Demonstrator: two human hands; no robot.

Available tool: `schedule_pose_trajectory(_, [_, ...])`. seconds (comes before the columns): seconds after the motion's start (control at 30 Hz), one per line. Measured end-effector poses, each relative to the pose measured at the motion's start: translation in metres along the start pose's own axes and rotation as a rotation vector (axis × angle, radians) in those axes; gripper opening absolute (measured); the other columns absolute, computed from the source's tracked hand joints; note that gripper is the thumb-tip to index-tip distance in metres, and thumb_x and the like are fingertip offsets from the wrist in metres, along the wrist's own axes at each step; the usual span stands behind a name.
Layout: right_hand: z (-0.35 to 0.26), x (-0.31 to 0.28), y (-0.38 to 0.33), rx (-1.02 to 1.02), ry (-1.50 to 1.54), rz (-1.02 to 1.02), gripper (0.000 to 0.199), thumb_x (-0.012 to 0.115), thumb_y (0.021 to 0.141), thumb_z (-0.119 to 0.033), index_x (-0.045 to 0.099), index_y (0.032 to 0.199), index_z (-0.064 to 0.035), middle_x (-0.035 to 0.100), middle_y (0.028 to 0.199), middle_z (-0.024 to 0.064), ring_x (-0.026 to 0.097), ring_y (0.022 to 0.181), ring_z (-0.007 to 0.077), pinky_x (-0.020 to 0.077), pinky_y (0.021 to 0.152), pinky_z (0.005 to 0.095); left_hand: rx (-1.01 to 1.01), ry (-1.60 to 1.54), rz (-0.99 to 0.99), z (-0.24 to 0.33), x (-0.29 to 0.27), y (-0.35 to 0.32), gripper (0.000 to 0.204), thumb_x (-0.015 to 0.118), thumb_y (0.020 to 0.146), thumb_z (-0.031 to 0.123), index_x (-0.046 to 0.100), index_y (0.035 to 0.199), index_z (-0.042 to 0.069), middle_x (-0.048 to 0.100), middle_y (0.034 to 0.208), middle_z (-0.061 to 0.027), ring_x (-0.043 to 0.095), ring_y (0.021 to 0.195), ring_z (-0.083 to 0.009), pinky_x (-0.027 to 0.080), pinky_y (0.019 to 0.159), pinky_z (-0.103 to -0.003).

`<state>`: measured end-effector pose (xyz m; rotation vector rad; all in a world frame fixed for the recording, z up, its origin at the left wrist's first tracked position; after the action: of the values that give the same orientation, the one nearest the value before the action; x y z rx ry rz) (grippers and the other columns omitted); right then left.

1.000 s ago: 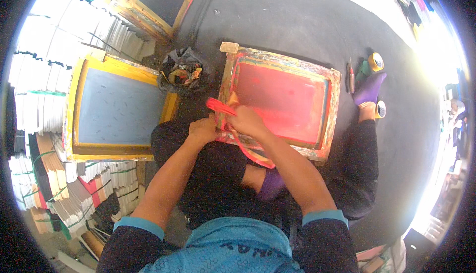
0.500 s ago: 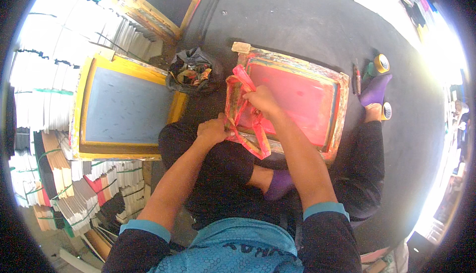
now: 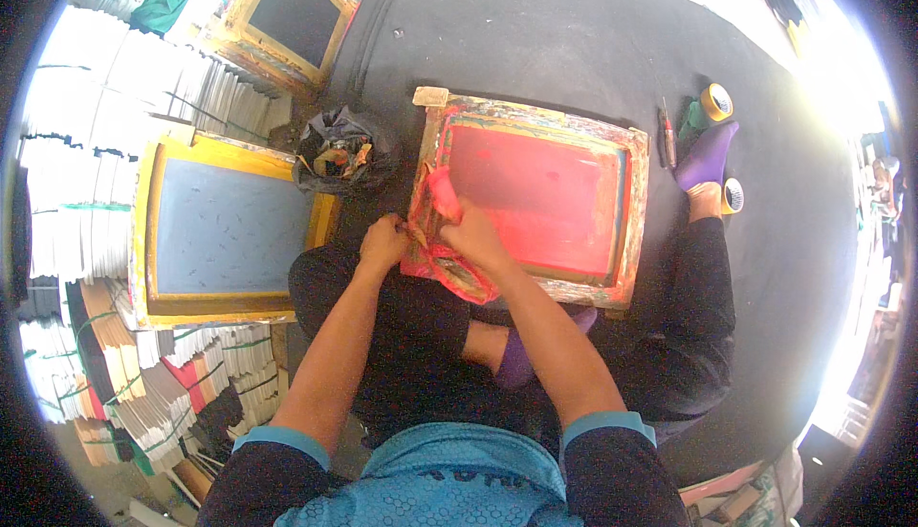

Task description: The person sits on the floor and scrapes dried red ink from a screen printing frame using a metal scraper. They wipe the frame with a cloth and discard the removed material into a nearby bag.

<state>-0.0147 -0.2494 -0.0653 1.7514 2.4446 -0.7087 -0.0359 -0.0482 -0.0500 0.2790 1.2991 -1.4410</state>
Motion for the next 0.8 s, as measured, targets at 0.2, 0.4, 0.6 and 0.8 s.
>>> schedule_pose_trajectory(0.2, [-0.023, 0.018, -0.007, 0.044, -0.616, -0.236, 0.029, 0.062, 0.085, -0.017, 0.076, 0.098, 0.0047, 0.074, 0.096, 0.0286, 0.074, 0.093, 0.0438, 0.0586, 0.083, 0.0543, 0.027, -0.045, 0.368, 0.013, 0.027, 0.019, 0.029, 0.056, 0.102, 0.031, 0.063, 0.105, 0.003, 0.07, 0.108, -0.0234, 0.066, 0.104, -0.0466, 0.053, 0.087, -0.055])
schedule_pose_trajectory(0.4, [-0.017, 0.022, 0.001, 0.086, -0.583, -0.352, 0.03, 0.061, 0.084, -0.016, 0.077, 0.099, 0.0048, 0.073, 0.1, 0.0305, 0.075, 0.094, 0.0435, 0.0585, 0.083, 0.0546, 0.195, -0.148, 0.501, -0.003, 0.049, 0.039, 0.025, 0.053, 0.104, 0.027, 0.061, 0.101, 0.003, 0.067, 0.105, -0.0203, 0.062, 0.101, -0.0443, 0.05, 0.09, -0.053])
schedule_pose_trajectory(0.6, [-0.01, 0.02, 0.03, 0.225, -0.366, -0.47, 0.033, 0.063, 0.081, -0.017, 0.075, 0.102, 0.0047, 0.072, 0.103, 0.0314, 0.074, 0.097, 0.0418, 0.0569, 0.084, 0.0538, 0.243, -0.181, 0.644, -0.001, 0.054, 0.029, 0.023, 0.052, 0.103, 0.023, 0.06, 0.1, 0.002, 0.065, 0.107, -0.0207, 0.061, 0.1, -0.0455, 0.049, 0.086, -0.055])
schedule_pose_trajectory(0.8, [-0.032, -0.222, 0.117, 0.256, 0.132, 0.146, 0.029, 0.063, 0.093, -0.022, 0.075, 0.107, -0.0002, 0.074, 0.089, 0.0093, 0.065, 0.069, 0.0161, 0.0532, 0.056, 0.0383, 0.175, -0.086, 0.537, 0.001, 0.055, 0.035, 0.025, 0.05, 0.105, 0.024, 0.059, 0.099, 0.001, 0.065, 0.104, -0.0216, 0.06, 0.1, -0.0463, 0.048, 0.085, -0.055])
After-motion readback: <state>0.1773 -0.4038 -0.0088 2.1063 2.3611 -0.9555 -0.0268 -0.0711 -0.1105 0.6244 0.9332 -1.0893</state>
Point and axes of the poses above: each hand's wrist, its own y-axis towards the middle knuckle, its own x-axis out of the palm, z = x × y, the point moved 4 cm from there along y, towards the middle knuckle
